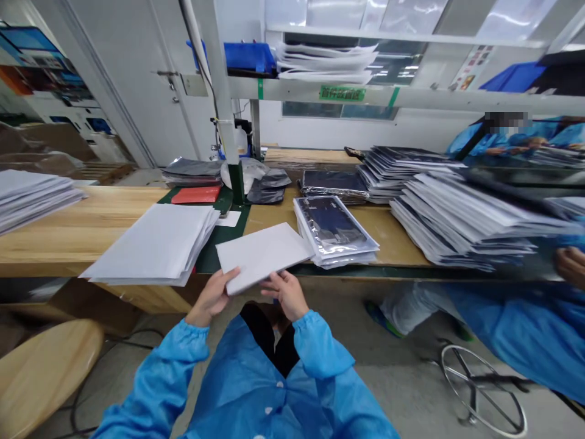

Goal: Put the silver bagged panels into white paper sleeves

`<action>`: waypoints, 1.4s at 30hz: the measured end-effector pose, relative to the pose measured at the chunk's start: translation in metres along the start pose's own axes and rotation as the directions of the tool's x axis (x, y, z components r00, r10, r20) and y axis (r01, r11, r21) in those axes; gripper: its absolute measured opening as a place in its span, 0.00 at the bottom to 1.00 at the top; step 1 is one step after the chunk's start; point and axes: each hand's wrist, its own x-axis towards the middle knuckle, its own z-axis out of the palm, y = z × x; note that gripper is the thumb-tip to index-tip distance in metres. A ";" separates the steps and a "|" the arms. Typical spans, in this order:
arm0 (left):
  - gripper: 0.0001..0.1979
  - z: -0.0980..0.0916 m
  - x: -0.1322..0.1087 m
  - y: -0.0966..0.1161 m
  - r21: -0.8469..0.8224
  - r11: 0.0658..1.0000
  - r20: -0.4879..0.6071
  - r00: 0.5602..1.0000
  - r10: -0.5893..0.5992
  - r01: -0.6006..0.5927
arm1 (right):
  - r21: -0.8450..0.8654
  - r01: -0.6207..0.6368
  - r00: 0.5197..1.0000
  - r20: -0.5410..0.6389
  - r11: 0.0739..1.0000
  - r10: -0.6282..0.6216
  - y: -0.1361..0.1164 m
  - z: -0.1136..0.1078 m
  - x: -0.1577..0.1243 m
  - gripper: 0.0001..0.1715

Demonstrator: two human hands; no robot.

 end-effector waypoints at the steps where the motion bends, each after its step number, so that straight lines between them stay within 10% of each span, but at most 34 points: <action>1: 0.20 0.000 -0.009 -0.010 0.016 0.998 0.052 0.997 -0.064 0.063 | 0.009 -0.043 0.999 -0.002 0.999 0.043 0.008 0.002 -0.005 0.27; 7: 0.22 -0.011 -0.042 -0.041 0.024 0.963 0.253 0.930 -0.265 0.268 | -0.016 -0.004 0.981 -0.192 1.000 0.001 0.025 0.003 -0.010 0.25; 29: 0.27 0.011 -0.051 -0.040 -0.037 0.999 -0.080 0.996 0.037 -0.040 | -0.232 0.047 0.988 -0.133 0.971 -0.080 0.038 0.003 -0.039 0.30; 34: 0.24 0.014 -0.053 0.005 -0.063 0.960 -0.248 0.936 0.251 -0.274 | -0.343 0.001 0.998 -0.061 0.939 -0.023 0.044 -0.016 -0.048 0.31; 39: 0.20 -0.017 -0.045 0.083 0.011 0.845 -0.424 0.762 0.489 -0.535 | -0.395 -0.072 0.997 -0.057 0.916 0.054 0.053 -0.027 -0.054 0.32; 42: 0.14 -0.044 -0.044 0.100 0.038 0.895 -0.470 0.783 0.408 -0.444 | -0.395 -0.110 0.994 -0.063 0.912 0.093 0.058 -0.033 -0.057 0.33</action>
